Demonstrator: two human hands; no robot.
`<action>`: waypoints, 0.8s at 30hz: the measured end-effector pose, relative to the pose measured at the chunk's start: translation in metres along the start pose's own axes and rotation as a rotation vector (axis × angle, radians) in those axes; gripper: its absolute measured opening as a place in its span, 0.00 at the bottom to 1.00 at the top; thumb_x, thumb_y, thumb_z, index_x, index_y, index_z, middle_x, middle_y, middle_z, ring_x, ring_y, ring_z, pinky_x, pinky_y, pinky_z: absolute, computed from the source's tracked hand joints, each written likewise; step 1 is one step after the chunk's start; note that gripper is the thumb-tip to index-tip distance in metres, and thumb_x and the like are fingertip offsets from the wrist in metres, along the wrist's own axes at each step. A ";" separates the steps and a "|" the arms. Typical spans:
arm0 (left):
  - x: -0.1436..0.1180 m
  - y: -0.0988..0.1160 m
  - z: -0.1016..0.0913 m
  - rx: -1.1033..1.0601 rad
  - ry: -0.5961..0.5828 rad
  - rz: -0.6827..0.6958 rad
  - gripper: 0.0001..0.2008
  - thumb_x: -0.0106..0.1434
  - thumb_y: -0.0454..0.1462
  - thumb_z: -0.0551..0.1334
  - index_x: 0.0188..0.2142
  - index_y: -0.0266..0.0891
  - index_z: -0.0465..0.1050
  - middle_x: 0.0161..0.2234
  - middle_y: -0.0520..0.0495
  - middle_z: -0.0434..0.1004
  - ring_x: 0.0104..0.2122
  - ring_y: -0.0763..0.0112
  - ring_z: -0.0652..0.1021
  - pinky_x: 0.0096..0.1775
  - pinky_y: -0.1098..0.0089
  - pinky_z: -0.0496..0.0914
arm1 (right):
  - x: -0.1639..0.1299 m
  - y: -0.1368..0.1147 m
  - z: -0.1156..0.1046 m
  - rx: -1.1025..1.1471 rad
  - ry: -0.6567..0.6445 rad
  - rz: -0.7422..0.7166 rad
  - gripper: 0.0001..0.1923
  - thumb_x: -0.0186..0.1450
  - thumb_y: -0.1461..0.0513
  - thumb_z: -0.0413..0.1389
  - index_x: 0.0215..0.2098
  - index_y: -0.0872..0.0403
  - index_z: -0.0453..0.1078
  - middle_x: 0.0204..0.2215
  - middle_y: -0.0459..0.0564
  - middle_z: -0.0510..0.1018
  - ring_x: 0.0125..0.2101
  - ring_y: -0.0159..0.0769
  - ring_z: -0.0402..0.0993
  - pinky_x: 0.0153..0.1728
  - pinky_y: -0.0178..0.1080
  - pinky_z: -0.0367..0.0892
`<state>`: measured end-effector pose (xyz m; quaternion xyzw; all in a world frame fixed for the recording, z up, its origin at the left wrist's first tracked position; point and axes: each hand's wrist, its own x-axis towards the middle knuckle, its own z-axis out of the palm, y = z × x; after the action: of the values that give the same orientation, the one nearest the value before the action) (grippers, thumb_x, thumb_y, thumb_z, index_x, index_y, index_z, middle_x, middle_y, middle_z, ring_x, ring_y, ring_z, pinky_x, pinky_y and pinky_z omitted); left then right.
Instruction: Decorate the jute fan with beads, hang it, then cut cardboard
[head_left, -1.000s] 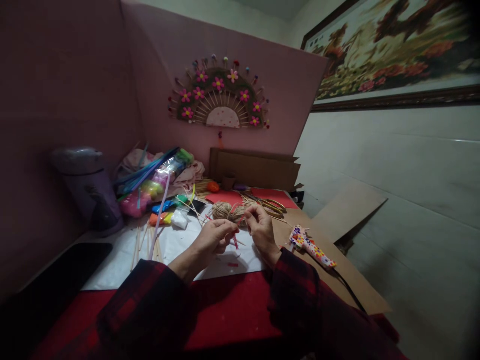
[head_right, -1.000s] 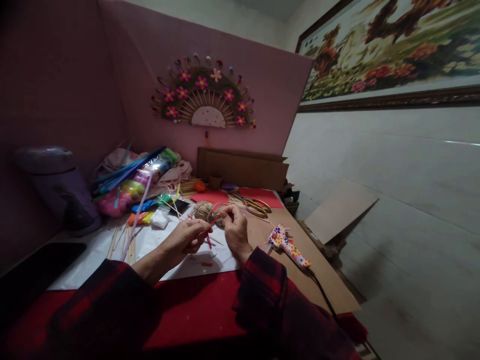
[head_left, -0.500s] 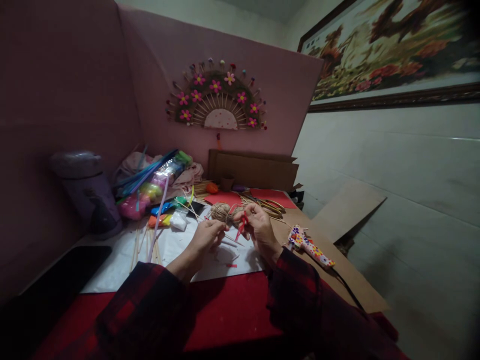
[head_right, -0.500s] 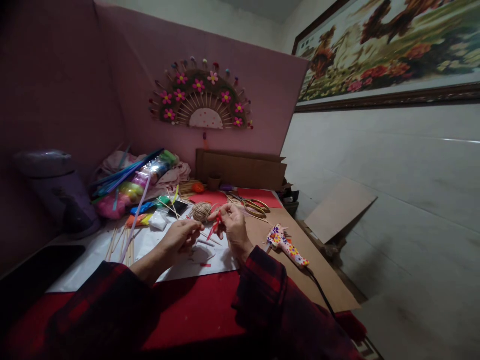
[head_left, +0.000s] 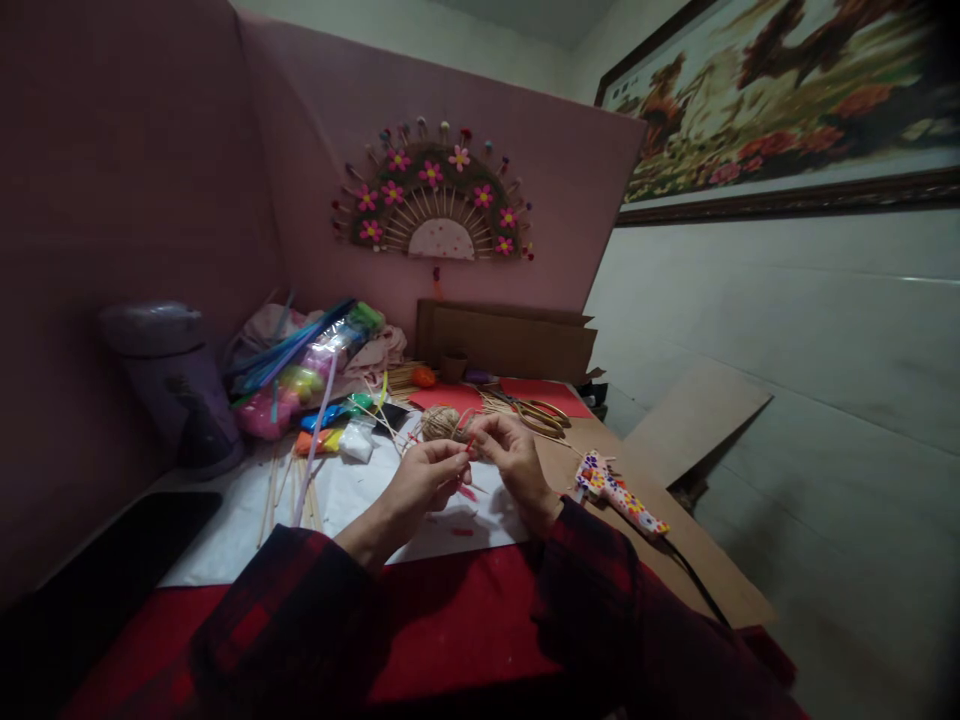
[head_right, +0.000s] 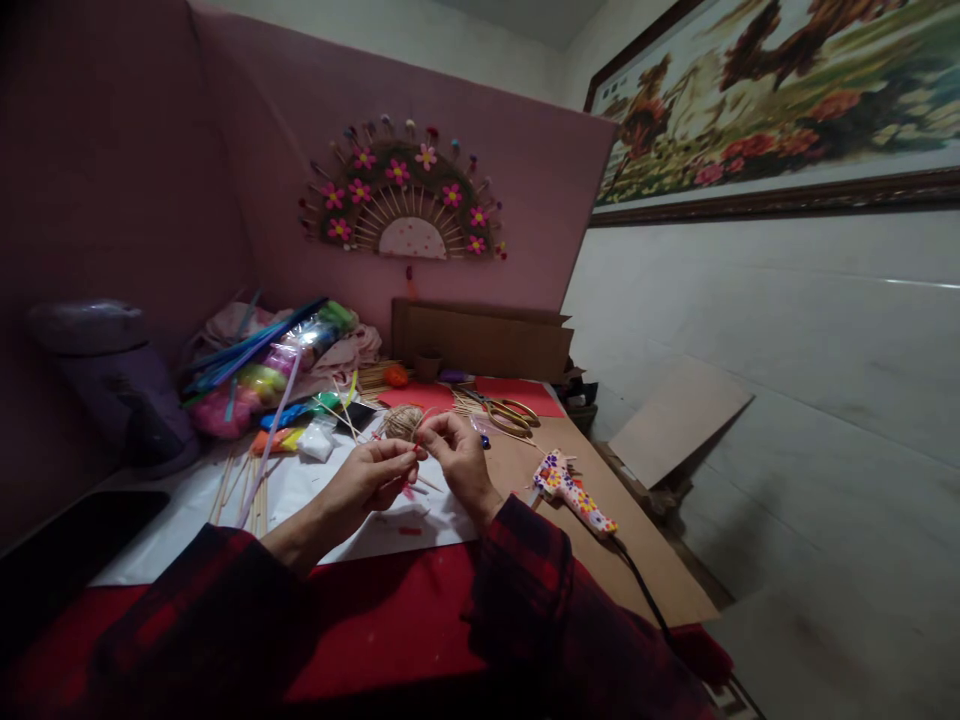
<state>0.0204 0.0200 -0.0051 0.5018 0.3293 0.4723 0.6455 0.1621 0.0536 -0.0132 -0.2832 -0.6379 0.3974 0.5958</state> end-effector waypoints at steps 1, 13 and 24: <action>0.000 -0.001 0.000 0.006 0.001 -0.015 0.13 0.51 0.43 0.66 0.25 0.34 0.69 0.18 0.55 0.65 0.12 0.87 0.54 0.15 0.77 0.42 | 0.000 0.000 0.000 0.050 0.003 0.052 0.10 0.58 0.56 0.58 0.26 0.53 0.67 0.24 0.44 0.70 0.22 0.29 0.62 0.24 0.33 0.59; 0.003 -0.009 0.004 0.097 0.067 -0.114 0.13 0.52 0.44 0.64 0.25 0.34 0.70 0.13 0.56 0.62 0.09 0.84 0.53 0.13 0.78 0.43 | 0.006 -0.006 -0.011 0.485 0.148 0.326 0.16 0.55 0.58 0.58 0.26 0.51 0.52 0.14 0.34 0.56 0.11 0.22 0.43 0.13 0.27 0.40; 0.006 0.001 -0.006 -0.062 0.441 0.016 0.08 0.45 0.31 0.56 0.29 0.36 0.65 0.17 0.58 0.63 0.11 0.85 0.54 0.14 0.80 0.45 | 0.007 -0.003 -0.010 0.390 0.317 0.237 0.12 0.57 0.56 0.58 0.29 0.52 0.60 0.13 0.35 0.59 0.11 0.20 0.44 0.13 0.27 0.38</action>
<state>0.0168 0.0278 -0.0051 0.3690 0.4436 0.5857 0.5692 0.1711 0.0595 -0.0077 -0.2945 -0.4104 0.5304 0.6808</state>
